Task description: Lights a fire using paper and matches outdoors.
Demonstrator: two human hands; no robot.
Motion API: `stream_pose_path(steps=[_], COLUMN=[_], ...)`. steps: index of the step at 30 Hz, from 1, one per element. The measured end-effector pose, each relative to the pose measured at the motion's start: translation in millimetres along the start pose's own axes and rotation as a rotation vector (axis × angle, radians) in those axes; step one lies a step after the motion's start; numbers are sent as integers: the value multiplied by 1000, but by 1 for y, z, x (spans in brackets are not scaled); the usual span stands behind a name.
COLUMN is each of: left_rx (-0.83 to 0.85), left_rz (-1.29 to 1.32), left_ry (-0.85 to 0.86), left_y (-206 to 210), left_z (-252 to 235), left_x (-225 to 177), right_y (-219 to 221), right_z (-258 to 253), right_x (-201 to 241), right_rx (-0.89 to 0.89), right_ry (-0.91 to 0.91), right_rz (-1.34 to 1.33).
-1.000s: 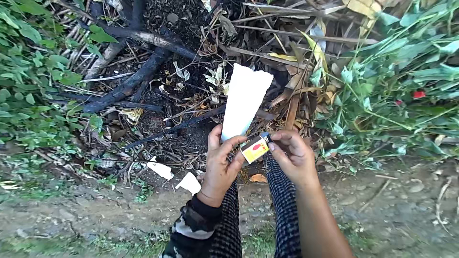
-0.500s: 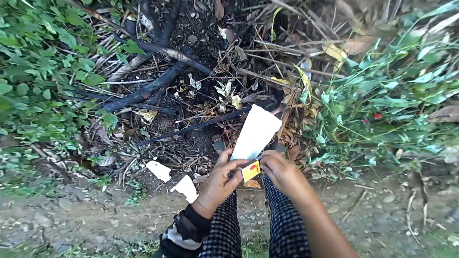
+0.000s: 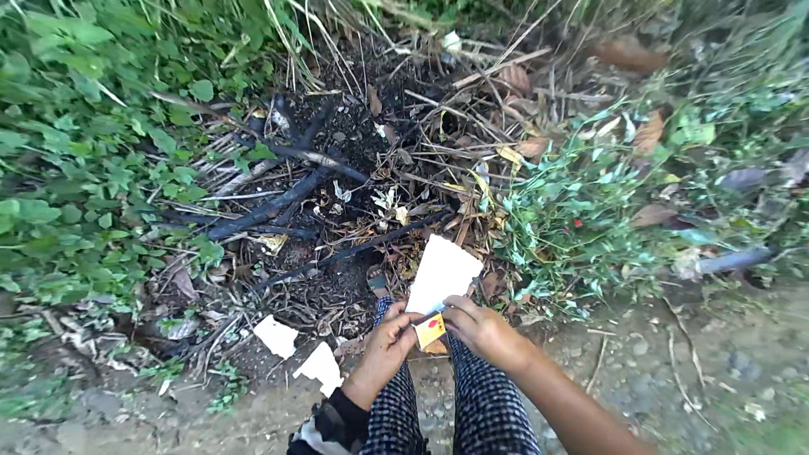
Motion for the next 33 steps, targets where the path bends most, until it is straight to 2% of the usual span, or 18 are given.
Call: stream_pose_path(steps=[3, 7, 11, 17, 21, 33], left_rx=[25, 111, 287, 544, 568, 499], left_rz=[-36, -26, -62, -284, -321, -272], left_ry=[56, 83, 135, 255, 333, 398], left_y=[-1, 1, 8, 32, 44, 70], left_z=[11, 31, 52, 78, 94, 126], left_x=[-43, -101, -157, -216, -237, -259], right_y=[-30, -72, -116, -163, -179, -204], right_z=[3, 3, 13, 29, 42, 74], right_x=[32, 76, 124, 178, 196, 236], right_rx=[-47, 2, 20, 18, 47, -57], right_ry=[34, 49, -24, -196, -236, -333], right_rz=[38, 44, 90, 131, 71, 366])
Point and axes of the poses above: each hand's wrist, its own z-axis away from the middle knuckle, its own y-axis out of the palm, x = y × z, the point moved 10 cm from there along -z, towards the middle knuckle, and after that the axes turned 6 degrees about y, right-handed, at the moved point
